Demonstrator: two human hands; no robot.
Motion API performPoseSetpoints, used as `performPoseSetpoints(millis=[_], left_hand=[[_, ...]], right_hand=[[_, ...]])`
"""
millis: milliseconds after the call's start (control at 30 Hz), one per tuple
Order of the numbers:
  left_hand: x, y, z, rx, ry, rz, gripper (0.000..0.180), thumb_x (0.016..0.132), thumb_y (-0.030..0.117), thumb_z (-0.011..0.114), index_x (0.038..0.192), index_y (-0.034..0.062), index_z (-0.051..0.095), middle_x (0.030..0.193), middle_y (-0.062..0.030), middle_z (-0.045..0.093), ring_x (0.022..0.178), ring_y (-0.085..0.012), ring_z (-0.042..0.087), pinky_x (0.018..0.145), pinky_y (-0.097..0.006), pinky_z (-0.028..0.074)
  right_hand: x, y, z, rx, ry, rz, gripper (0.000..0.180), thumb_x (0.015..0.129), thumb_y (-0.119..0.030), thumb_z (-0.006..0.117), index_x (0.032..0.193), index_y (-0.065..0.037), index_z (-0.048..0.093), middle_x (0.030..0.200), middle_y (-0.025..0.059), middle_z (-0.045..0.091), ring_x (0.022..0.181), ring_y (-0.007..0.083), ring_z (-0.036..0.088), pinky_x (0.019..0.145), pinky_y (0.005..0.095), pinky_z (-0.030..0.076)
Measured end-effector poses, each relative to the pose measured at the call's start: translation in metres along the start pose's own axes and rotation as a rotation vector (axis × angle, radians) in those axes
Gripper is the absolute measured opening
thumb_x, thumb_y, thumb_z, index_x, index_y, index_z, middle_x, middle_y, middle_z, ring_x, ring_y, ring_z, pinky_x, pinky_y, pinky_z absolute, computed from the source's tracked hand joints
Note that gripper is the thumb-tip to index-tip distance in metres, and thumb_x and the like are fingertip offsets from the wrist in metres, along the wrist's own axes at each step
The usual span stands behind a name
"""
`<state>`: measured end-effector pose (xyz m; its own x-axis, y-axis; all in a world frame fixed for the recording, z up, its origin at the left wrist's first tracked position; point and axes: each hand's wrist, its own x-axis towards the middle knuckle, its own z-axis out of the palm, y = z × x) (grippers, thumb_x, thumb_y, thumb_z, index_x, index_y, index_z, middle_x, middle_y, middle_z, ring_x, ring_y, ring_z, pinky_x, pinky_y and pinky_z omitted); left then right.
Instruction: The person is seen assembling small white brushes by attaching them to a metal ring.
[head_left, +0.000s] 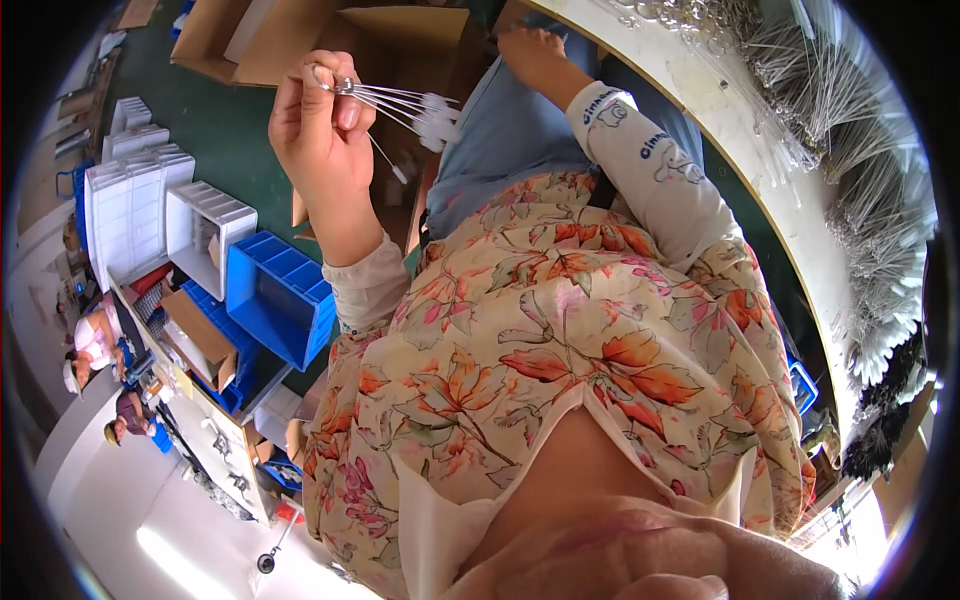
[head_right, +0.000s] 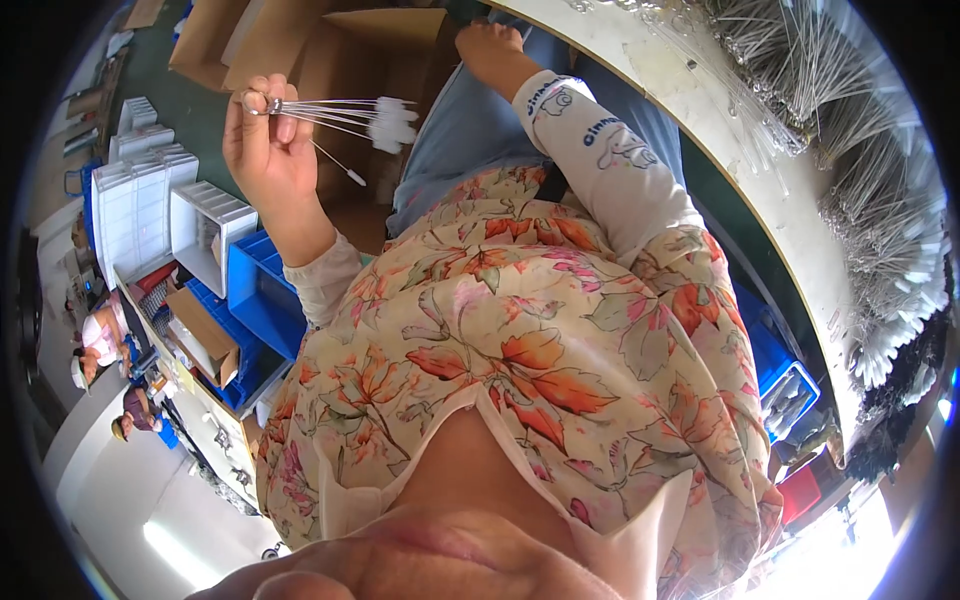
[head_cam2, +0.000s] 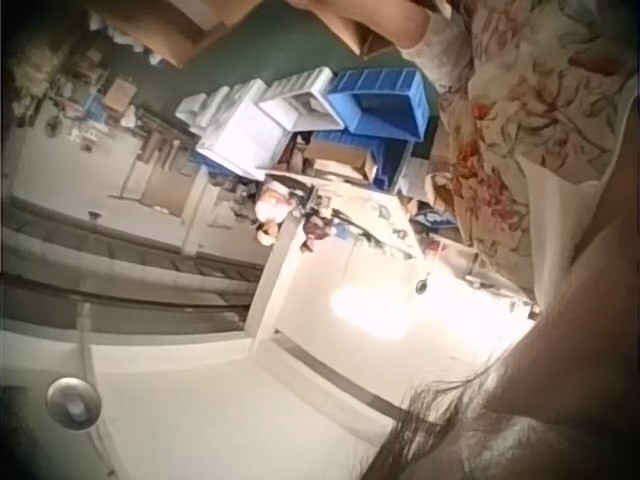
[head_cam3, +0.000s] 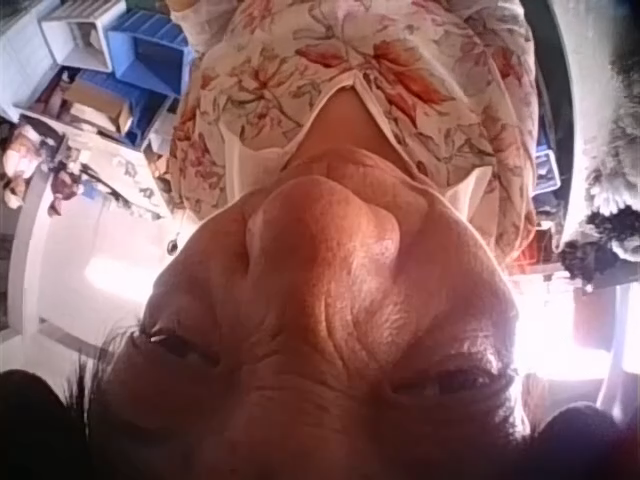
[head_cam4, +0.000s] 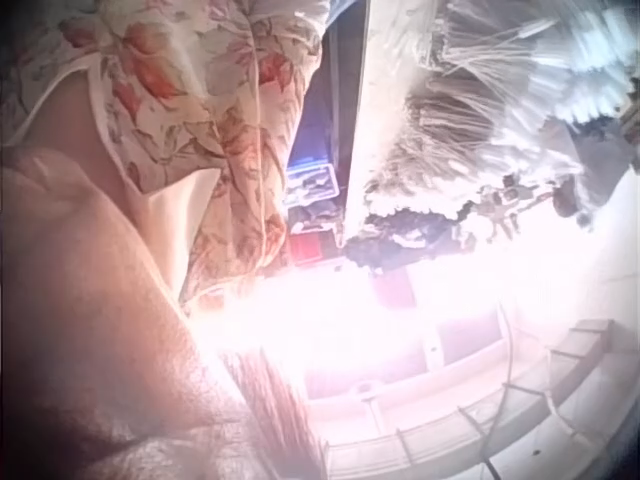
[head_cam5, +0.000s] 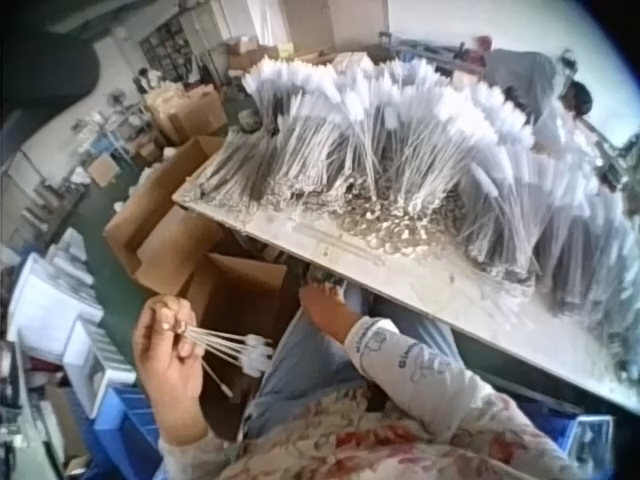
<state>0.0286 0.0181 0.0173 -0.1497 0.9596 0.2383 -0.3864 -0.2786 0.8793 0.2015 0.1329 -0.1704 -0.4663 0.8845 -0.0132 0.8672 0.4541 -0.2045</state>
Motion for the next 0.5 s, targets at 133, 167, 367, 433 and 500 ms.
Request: performPoseSetpoints(millis=[133, 167, 367, 433, 500], left_hand=[[0.000, 0.003, -0.003, -0.015, 0.014, 0.032, 0.015, 0.091, 0.014, 0.056, 0.086, 0.0003, 0.057, 0.078, -0.0075, 0.054, 0.054, -0.0044, 0.038, 0.045, -0.017, 0.026], [-0.004, 0.006, -0.006, -0.008, 0.031, 0.040, 0.015, 0.091, 0.014, 0.056, 0.086, 0.0003, 0.057, 0.078, -0.0075, 0.054, 0.054, -0.0044, 0.038, 0.045, -0.017, 0.026], [-0.005, 0.008, -0.004, 0.021, 0.039, 0.018, 0.014, 0.091, 0.014, 0.055, 0.088, 0.0008, 0.056, 0.079, -0.0049, 0.049, 0.058, -0.0052, 0.037, 0.045, -0.016, 0.027], [-0.006, 0.004, -0.004, 0.010, 0.040, -0.018, 0.014, 0.091, 0.014, 0.054, 0.087, 0.0009, 0.056, 0.080, -0.0049, 0.049, 0.058, -0.0051, 0.038, 0.045, -0.016, 0.027], [-0.007, 0.000, -0.004, 0.005, 0.023, -0.024, 0.013, 0.091, 0.014, 0.054, 0.087, 0.0012, 0.056, 0.081, -0.0049, 0.050, 0.058, -0.0052, 0.038, 0.045, -0.016, 0.027]], right_hand=[[0.004, 0.027, 0.032, -0.052, 0.107, -0.107, 0.016, 0.084, -0.014, 0.053, 0.091, -0.010, 0.067, 0.095, 0.0100, 0.063, 0.084, 0.0272, 0.063, 0.071, 0.0394, 0.052], [0.004, 0.027, 0.029, -0.008, 0.152, -0.257, 0.015, 0.085, -0.015, 0.053, 0.091, -0.009, 0.065, 0.095, 0.0083, 0.063, 0.084, 0.0245, 0.064, 0.071, 0.0377, 0.052], [-0.041, 0.033, 0.032, 0.483, 0.762, -0.158, 0.008, 0.082, -0.009, 0.061, 0.088, -0.007, 0.066, 0.082, 0.0086, 0.063, 0.073, 0.0285, 0.059, 0.067, 0.0384, 0.047], [-0.046, 0.035, 0.031, 0.441, 0.827, -0.098, 0.008, 0.081, -0.008, 0.063, 0.088, -0.008, 0.066, 0.080, 0.0084, 0.063, 0.072, 0.0287, 0.059, 0.068, 0.0376, 0.046], [-0.048, 0.037, 0.031, 0.406, 0.828, -0.100, 0.008, 0.083, -0.009, 0.061, 0.089, -0.010, 0.066, 0.079, 0.0074, 0.063, 0.072, 0.0268, 0.059, 0.070, 0.0353, 0.045]])
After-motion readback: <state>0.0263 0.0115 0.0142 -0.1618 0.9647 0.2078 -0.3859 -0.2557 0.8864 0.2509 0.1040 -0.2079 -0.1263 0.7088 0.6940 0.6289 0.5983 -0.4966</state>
